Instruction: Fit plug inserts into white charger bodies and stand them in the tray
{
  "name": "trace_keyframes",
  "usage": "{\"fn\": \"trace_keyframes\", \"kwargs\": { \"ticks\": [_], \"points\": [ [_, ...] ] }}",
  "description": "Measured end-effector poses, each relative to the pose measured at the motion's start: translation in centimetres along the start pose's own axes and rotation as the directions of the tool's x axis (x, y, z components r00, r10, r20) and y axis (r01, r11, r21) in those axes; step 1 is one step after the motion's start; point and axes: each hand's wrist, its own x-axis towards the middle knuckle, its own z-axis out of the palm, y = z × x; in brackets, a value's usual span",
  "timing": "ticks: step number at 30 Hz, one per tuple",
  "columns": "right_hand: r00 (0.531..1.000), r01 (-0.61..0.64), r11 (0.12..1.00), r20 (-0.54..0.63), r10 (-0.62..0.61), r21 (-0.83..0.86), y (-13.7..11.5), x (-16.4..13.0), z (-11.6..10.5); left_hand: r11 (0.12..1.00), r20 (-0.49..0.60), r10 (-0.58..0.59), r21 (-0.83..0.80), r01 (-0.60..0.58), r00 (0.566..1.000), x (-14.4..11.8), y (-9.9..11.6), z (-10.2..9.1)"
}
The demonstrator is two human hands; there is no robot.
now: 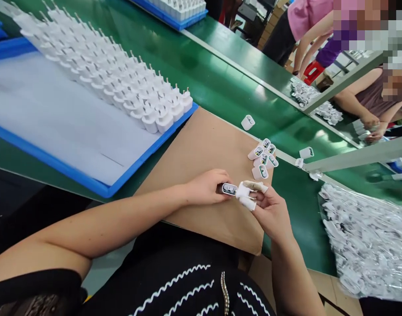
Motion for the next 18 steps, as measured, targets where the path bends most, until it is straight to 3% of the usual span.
{"fn": "trace_keyframes", "kwargs": {
  "ticks": [3,5,8,10,14,18],
  "points": [
    [1.0,-0.009,0.995,0.005,0.01,-0.099,0.3,0.3,-0.3,0.999,0.016,-0.027,-0.017,0.027,0.999,0.0,0.1,-0.2],
    [0.993,0.089,0.943,-0.045,-0.109,-0.32,0.6,0.4,-0.3,0.999,0.028,-0.048,-0.011,0.049,0.998,0.0,0.3,-0.4],
    [0.94,0.243,0.75,-0.042,-0.339,-0.615,1.0,0.6,0.0,0.997,0.034,-0.072,-0.01,0.072,0.997,0.0,0.4,-0.5],
    [0.911,0.297,0.636,0.012,-0.412,-0.713,1.2,0.9,0.4,0.997,0.037,-0.078,-0.019,0.079,0.996,0.0,0.4,-0.6],
    [0.895,0.352,0.489,0.134,-0.425,-0.798,1.1,1.5,1.0,0.997,0.036,-0.066,-0.025,0.067,0.997,-0.1,0.2,-0.6],
    [0.844,0.449,0.509,0.161,-0.512,-0.735,0.6,1.6,1.3,0.997,0.043,-0.073,-0.027,0.074,0.996,0.0,0.0,-0.6]
  ]
}}
